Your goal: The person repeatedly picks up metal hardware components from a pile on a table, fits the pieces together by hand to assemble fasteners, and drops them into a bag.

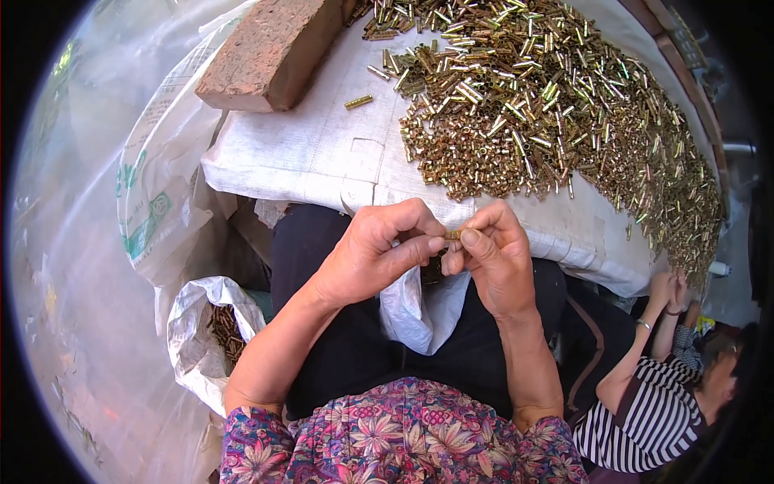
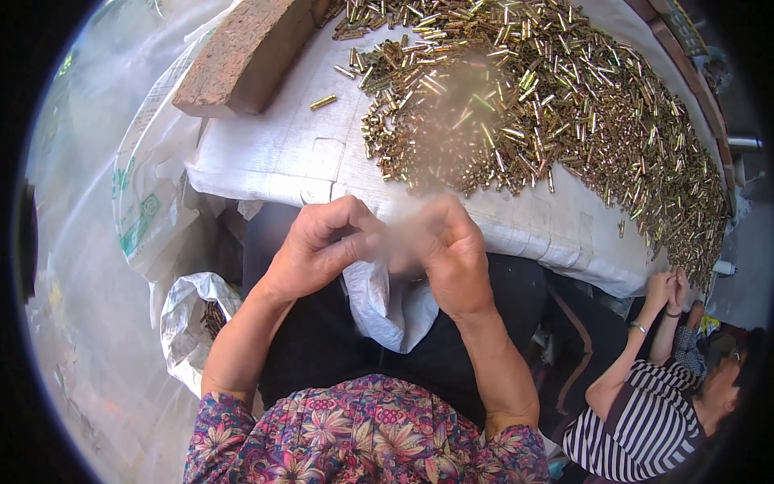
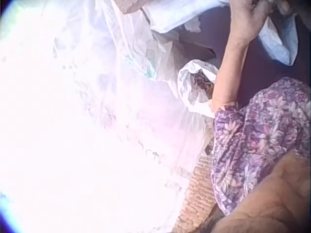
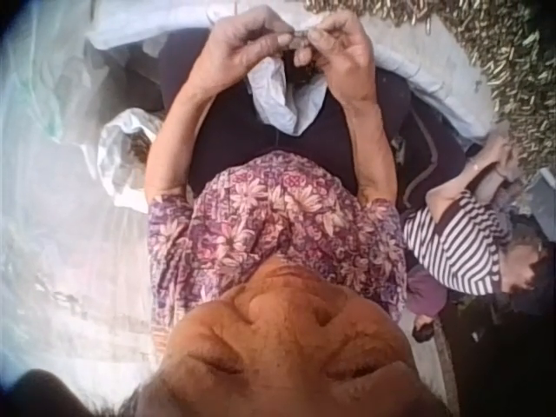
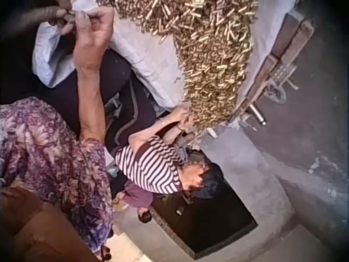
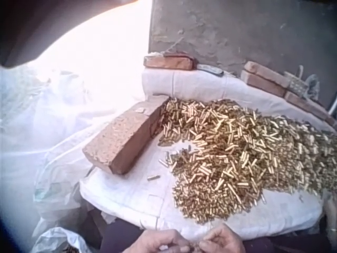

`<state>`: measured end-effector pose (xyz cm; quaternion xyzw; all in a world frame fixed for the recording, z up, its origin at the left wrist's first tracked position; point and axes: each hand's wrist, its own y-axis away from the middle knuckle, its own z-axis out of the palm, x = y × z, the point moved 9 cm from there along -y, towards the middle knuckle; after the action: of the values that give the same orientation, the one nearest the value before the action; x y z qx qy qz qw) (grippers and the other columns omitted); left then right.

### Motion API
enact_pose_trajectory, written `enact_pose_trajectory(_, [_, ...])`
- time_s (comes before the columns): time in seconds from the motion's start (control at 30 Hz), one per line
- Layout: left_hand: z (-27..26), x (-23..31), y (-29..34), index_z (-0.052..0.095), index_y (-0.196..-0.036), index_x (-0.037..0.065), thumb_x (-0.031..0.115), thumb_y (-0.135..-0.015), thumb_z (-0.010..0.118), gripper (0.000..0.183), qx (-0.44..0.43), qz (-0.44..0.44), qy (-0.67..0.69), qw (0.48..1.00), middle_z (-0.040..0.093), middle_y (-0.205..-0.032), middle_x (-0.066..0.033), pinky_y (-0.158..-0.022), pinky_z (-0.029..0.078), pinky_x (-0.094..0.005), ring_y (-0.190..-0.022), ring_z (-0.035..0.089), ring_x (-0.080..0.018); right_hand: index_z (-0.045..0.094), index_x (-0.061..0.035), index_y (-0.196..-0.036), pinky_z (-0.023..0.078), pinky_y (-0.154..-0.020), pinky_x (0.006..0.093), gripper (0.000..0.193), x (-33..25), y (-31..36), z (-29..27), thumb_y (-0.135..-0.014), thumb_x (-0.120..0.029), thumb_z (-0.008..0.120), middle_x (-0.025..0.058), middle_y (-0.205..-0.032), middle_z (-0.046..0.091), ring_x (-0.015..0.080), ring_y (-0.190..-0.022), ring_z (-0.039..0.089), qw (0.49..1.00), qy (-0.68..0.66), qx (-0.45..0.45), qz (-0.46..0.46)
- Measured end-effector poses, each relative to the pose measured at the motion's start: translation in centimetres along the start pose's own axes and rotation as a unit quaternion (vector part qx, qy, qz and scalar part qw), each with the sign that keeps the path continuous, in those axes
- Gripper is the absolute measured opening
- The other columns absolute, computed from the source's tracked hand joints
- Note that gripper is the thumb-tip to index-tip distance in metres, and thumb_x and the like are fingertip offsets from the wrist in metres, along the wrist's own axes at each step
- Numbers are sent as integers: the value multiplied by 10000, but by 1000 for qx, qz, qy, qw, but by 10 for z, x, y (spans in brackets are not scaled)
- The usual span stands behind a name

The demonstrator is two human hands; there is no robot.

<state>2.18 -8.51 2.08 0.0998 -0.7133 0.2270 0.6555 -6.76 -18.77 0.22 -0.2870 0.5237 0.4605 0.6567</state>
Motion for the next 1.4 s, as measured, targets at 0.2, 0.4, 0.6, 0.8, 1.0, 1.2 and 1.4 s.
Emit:
enact_pose_trajectory(0.2, [19, -18, 7, 562, -913, 23, 149, -928, 639, 149, -79, -95, 314, 941, 643, -773, -29, -602, 468, -215, -669, 585, -69, 468, -69, -938, 495, -530, 306, 171, 27, 8, 15, -942, -171, 605, 77, -757, 564, 138, -585, 561, 960, -243, -57, 125])
enact_pose_trajectory(0.4, [31, -13, 7, 541, -908, 39, 153, -935, 628, 146, -105, -82, 387, 912, 665, -815, -61, -603, 476, -218, -694, 619, -84, 504, -69, -1093, 514, -571, 322, 211, 24, 17, 22, -937, -174, 600, 88, -827, 611, 158, -627, 590, 948, -284, -98, 108])
enact_pose_trajectory(0.6, [37, -14, 7, 542, -895, 46, 131, -926, 639, 133, -111, -90, 404, 904, 660, -812, -52, -603, 471, -223, -687, 603, -80, 516, -64, -1133, 516, -573, 325, 255, 21, 21, 24, -931, -185, 612, 90, -809, 604, 159, -624, 594, 937, -315, -105, 108])
enact_pose_trajectory(0.8, [7, -27, 3, 593, -941, 42, 156, -878, 700, 169, -100, -156, 190, 964, 585, -741, 46, -617, 425, -220, -717, 523, -25, 582, -16, -970, 522, -625, 295, 178, 13, 21, -9, -905, -164, 657, 75, -805, 619, 125, -660, 594, 981, -128, -98, 106])
enact_pose_trajectory(1.0, [-50, -26, -39, 603, -936, 33, 175, -841, 649, 177, 62, -56, -368, 926, 627, -826, -145, -666, 493, -410, -747, 629, -327, 616, -2, -947, 459, -625, 237, 194, -19, -2, -38, -874, -170, 680, 28, -790, 608, 69, -690, 555, 964, 239, -91, 76])
enact_pose_trajectory(1.2, [-39, -33, -52, 613, -931, 68, 203, -843, 642, 163, 79, -39, -471, 878, 638, -889, -128, -688, 498, -433, -794, 633, -340, 599, 6, -944, 485, -655, 341, 172, -51, -110, -4, -863, -143, 627, 115, -770, 629, 208, -694, 614, 865, 474, -10, -163])
enact_pose_trajectory(1.4, [-36, -34, -49, 576, -848, 61, 193, -832, 646, 151, 109, -7, -470, 876, 618, -815, -117, -649, 491, -433, -749, 623, -339, 569, -58, -963, 495, -688, 457, 172, -24, -161, 18, -837, -162, 621, 166, -832, 638, 353, -795, 622, 700, 680, -29, -214])
